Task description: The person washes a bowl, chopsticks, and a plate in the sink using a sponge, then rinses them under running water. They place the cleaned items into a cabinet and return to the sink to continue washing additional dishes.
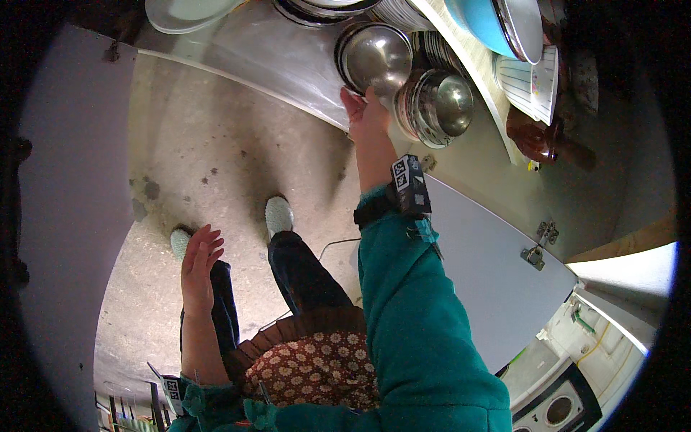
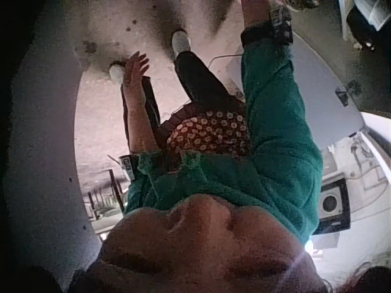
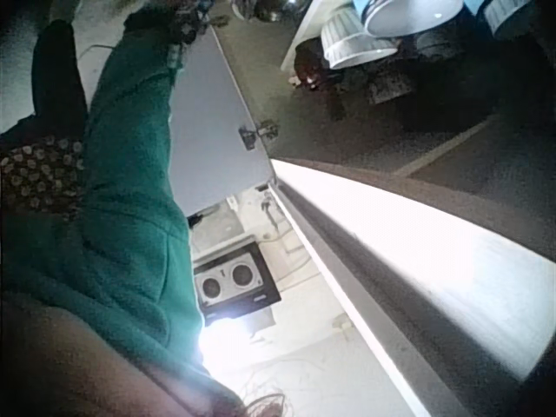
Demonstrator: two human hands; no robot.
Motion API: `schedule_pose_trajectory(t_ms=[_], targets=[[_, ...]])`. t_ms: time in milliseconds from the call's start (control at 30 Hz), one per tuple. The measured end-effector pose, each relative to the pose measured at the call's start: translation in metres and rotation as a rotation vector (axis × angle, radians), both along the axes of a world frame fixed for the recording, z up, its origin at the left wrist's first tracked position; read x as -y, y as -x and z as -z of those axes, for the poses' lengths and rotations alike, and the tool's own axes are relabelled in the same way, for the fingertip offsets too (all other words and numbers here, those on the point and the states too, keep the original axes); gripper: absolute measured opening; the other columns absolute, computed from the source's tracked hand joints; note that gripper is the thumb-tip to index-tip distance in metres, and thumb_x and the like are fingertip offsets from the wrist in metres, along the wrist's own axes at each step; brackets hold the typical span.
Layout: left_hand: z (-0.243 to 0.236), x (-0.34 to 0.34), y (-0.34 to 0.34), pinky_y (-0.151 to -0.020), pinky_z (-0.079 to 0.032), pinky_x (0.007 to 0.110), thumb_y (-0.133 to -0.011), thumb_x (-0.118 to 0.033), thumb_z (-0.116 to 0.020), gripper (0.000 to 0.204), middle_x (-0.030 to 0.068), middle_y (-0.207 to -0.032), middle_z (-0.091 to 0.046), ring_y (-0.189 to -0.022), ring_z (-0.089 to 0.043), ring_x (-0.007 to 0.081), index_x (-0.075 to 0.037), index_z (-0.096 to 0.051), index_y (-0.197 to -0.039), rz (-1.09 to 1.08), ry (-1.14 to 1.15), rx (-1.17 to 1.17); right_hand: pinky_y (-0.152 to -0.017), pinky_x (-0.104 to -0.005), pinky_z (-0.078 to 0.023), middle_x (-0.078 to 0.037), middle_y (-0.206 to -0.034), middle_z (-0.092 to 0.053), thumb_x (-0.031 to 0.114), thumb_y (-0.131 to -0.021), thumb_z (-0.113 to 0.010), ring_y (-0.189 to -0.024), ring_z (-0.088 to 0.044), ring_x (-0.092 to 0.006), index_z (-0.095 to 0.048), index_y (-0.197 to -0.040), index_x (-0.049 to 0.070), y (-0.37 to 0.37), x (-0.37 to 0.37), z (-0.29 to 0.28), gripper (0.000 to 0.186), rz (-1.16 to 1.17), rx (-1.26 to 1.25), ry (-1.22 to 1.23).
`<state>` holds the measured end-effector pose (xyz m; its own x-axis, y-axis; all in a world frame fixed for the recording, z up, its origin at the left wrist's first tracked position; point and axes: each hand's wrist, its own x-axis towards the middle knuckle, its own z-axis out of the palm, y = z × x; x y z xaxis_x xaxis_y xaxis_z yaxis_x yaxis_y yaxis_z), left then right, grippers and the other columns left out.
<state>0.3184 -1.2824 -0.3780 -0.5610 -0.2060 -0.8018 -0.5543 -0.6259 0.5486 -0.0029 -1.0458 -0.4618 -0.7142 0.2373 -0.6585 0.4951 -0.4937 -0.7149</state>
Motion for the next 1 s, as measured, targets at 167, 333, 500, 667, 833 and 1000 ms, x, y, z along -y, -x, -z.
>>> schedule_pose_trajectory(t_ms=[167,333,500,667,833,1000], targets=[[0.000,-0.002,0.002,-0.089,-0.040,0.032,-0.092,-0.028,-0.047,0.037,0.0081,-0.112,-0.056,-0.103,-0.053,0.0181,-0.005,-0.050,-0.121,0.008,-0.004,0.013,-0.073,-0.0379,-0.052,-0.013,-0.094,-0.058,0.015,-0.087,-0.054,-0.083,-0.059,-0.0278,-0.052,-0.102,-0.003,-0.041,-0.048,-0.031,0.023,-0.186,0.005,-0.499],[0.001,-0.003,0.001,-0.089,-0.040,0.032,-0.092,-0.028,-0.047,0.037,0.0084,-0.113,-0.056,-0.103,-0.053,0.0179,-0.006,-0.050,-0.121,0.027,0.011,0.027,-0.071,-0.0334,-0.048,-0.010,-0.093,-0.059,0.017,-0.079,-0.063,-0.083,-0.058,-0.0245,-0.059,-0.100,0.002,-0.026,-0.112,-0.054,0.026,-0.318,-0.495,-1.497],[0.003,-0.006,-0.001,-0.089,-0.040,0.032,-0.092,-0.027,-0.047,0.036,0.0086,-0.113,-0.056,-0.103,-0.053,0.0181,-0.006,-0.050,-0.121,0.024,0.000,0.016,-0.079,-0.0408,-0.044,-0.014,-0.093,-0.060,0.013,-0.075,-0.062,-0.090,-0.057,-0.0316,-0.061,-0.103,0.007,0.010,-0.139,-0.061,0.029,-0.759,-0.304,-2.023],[0.002,-0.007,0.000,-0.089,-0.040,0.032,-0.092,-0.028,-0.047,0.037,0.0087,-0.113,-0.056,-0.102,-0.053,0.0185,-0.006,-0.050,-0.121,0.020,0.003,-0.004,-0.075,-0.0455,-0.041,-0.011,-0.090,-0.061,0.018,-0.073,-0.065,-0.087,-0.057,-0.0310,-0.062,-0.096,0.007,0.009,-0.136,-0.081,0.026,-0.924,-0.070,-2.105],[-0.001,-0.006,0.000,-0.089,-0.040,0.032,-0.092,-0.028,-0.046,0.036,0.0087,-0.112,-0.056,-0.102,-0.053,0.0185,-0.006,-0.050,-0.121,0.022,0.000,0.011,-0.072,-0.0436,-0.042,-0.010,-0.087,-0.060,0.019,-0.071,-0.067,-0.082,-0.055,-0.0310,-0.059,-0.084,0.005,-0.013,-0.103,-0.114,0.020,-0.977,-0.600,-2.016],[-0.001,-0.006,-0.001,-0.090,-0.040,0.032,-0.093,-0.028,-0.046,0.037,0.0088,-0.112,-0.056,-0.102,-0.053,0.0186,-0.005,-0.050,-0.121,0.018,0.007,0.018,-0.069,-0.0416,-0.044,-0.011,-0.084,-0.060,0.016,-0.072,-0.066,-0.081,-0.055,-0.0312,-0.058,-0.083,0.005,-0.004,-0.039,-0.083,0.018,-1.027,-0.881,-1.926]])
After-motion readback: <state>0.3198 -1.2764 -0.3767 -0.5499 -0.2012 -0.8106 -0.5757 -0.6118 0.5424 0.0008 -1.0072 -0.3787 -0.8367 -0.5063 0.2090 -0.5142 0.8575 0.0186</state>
